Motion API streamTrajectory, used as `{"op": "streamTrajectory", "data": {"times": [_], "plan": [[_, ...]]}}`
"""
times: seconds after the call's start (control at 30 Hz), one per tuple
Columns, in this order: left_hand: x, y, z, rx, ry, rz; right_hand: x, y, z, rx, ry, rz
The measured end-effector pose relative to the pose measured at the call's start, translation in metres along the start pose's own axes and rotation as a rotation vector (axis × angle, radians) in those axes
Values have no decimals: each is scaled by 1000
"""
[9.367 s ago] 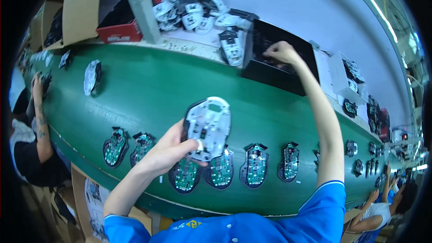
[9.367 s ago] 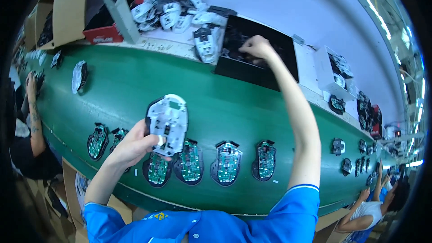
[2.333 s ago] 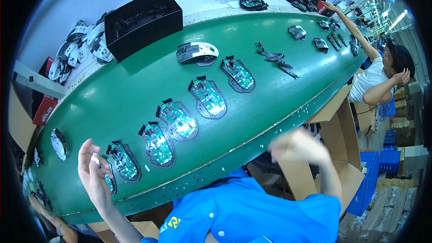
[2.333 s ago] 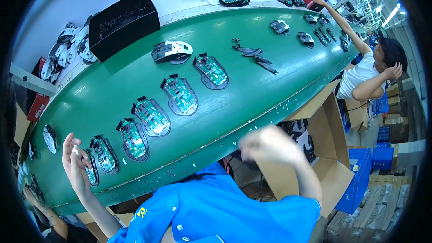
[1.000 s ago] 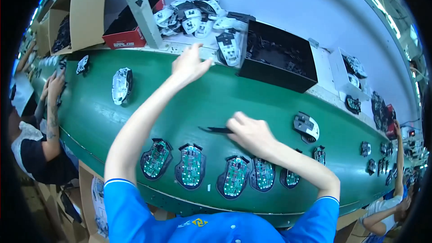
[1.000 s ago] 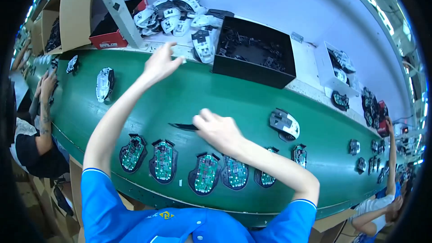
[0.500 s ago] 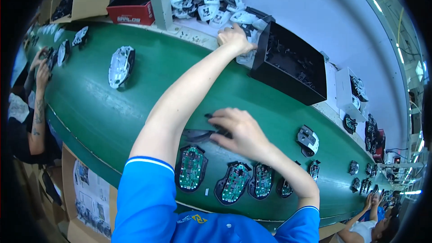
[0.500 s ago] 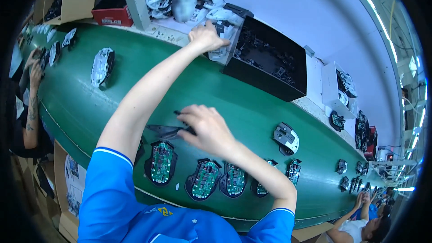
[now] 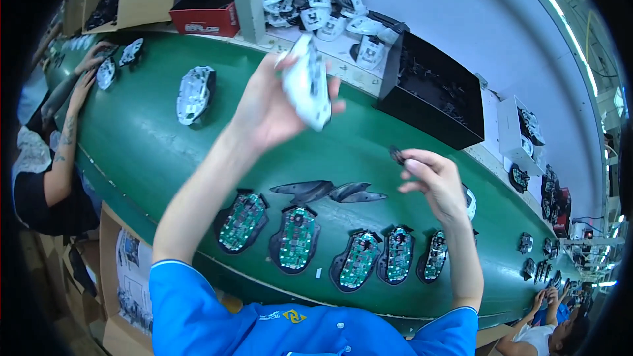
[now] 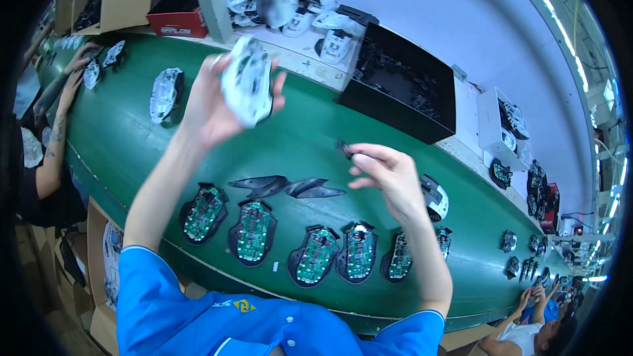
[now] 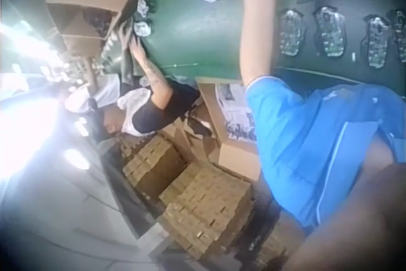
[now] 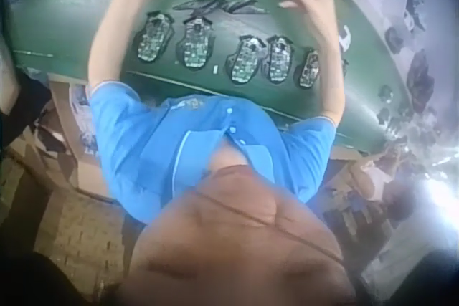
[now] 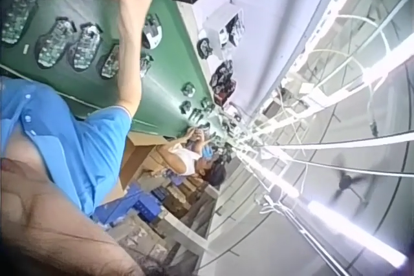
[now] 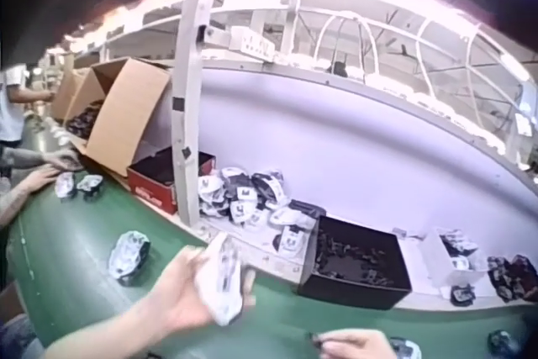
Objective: The person assembles computer mouse shells on an assembly line by attaching side pieces and inserting internal brackets into the top casings by hand.
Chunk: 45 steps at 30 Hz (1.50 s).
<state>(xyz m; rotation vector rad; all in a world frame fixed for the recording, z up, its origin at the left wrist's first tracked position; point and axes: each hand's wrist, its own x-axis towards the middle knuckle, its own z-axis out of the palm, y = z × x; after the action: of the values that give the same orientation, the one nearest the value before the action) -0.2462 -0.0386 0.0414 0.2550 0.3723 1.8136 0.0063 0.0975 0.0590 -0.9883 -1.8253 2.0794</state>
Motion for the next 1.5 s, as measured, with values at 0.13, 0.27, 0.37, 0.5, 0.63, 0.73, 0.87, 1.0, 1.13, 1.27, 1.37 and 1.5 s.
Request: {"op": "streamTrajectory", "data": {"times": [0.13,0.27,0.37,0.5,0.63,0.73,0.87,1.0,1.13,1.27,1.37,1.5], "plan": [[-77,-42,13,-322,-111,-196,-50,-31,17,-74,-59,-318],[-112,-69,36,-529,-35,-298,-88,-48,48,-523,-140,-632],[-128,-76,45,-409,-121,-354,-111,-53,53,-639,-178,-724],[-146,-94,54,-307,-122,-458,-125,-52,62,-837,-202,-901],[-163,-103,55,-92,-152,-523,-132,-48,66,-996,-259,-917],[-169,-101,69,407,-84,-473,-137,-44,68,-1139,-317,-952],[-173,-99,77,735,-75,-287,-141,-39,72,-1358,-295,-1055],[-170,-89,80,1084,-149,-338,-139,-41,74,-1437,-249,-1132],[-168,-86,85,1082,-182,-287,-142,-43,79,-1443,-236,-1087],[-162,-90,79,1071,-130,-284,-135,-36,81,-1432,-166,-1023],[-166,-94,67,1111,-30,-187,-133,-39,76,-1281,-139,-970],[-164,-96,72,1156,-22,-52,-135,-30,85,-879,9,-624]]}}
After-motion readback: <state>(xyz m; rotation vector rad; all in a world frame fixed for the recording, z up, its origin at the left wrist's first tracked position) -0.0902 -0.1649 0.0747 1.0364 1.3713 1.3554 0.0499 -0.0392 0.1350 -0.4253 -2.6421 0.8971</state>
